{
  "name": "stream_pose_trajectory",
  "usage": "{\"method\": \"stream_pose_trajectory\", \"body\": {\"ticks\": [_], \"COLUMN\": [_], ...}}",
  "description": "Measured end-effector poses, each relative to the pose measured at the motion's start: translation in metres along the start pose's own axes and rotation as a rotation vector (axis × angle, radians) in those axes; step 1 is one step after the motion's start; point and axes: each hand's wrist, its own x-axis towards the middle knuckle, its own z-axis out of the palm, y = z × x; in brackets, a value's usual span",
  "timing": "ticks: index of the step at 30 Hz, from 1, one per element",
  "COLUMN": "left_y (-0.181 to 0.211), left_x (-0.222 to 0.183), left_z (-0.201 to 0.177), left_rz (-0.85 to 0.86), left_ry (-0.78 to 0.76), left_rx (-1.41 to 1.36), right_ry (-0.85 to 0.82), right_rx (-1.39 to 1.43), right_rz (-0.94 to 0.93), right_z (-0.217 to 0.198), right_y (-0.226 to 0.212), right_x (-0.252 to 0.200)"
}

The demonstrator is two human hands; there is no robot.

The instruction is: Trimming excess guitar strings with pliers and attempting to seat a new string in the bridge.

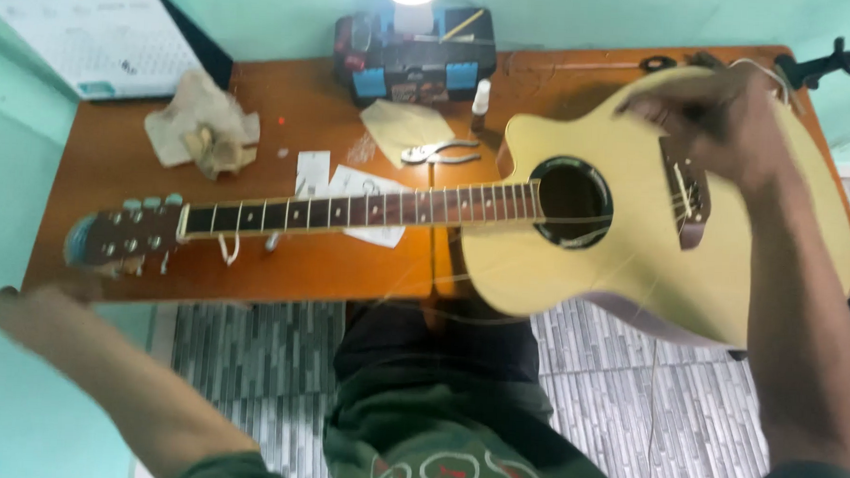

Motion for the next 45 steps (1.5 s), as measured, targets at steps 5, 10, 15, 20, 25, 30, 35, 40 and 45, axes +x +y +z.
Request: {"method": "stream_pose_trajectory", "body": {"ticks": [5, 10, 15, 20, 25, 30, 35, 40, 45], "left_y": [0.013, -0.010, -0.067, -0.094, -0.121, -0.156, -0.154, -0.160, -0.158], "left_x": [-0.090, -0.112, -0.236, -0.366, -0.418, -0.408, -0.416, -0.410, -0.406], "left_z": [-0.065, -0.040, -0.059, -0.114, -0.150, -0.153, -0.141, -0.137, -0.134], "left_rz": [0.119, 0.115, 0.086, 0.067, 0.058, 0.013, -0.084, -0.025, -0.070], "left_ry": [-0.057, -0.542, -1.192, -1.810, -2.400, -2.421, -2.190, -2.214, -2.186], "left_rx": [0.578, 0.655, 0.743, 0.756, 0.672, 0.546, 0.587, 0.669, 0.720], "right_ry": [-0.300, -0.401, -0.414, -0.379, -0.412, -0.474, -0.131, -0.043, -0.082], "right_rx": [-0.063, -0.477, -0.316, -0.147, 0.023, 0.322, -0.257, -0.586, -0.775], "right_rz": [0.291, -0.190, -0.327, -0.415, -0.467, -0.285, -0.070, -0.230, -0.068], "right_z": [0.047, 0.108, 0.160, 0.173, 0.156, 0.132, 0.130, 0.181, 0.223], "right_y": [-0.059, -0.053, -0.049, -0.076, -0.096, -0.057, 0.048, 0.156, 0.213], "right_x": [0.004, -0.016, -0.008, 0.041, 0.088, 0.109, 0.182, 0.217, 0.233]}}
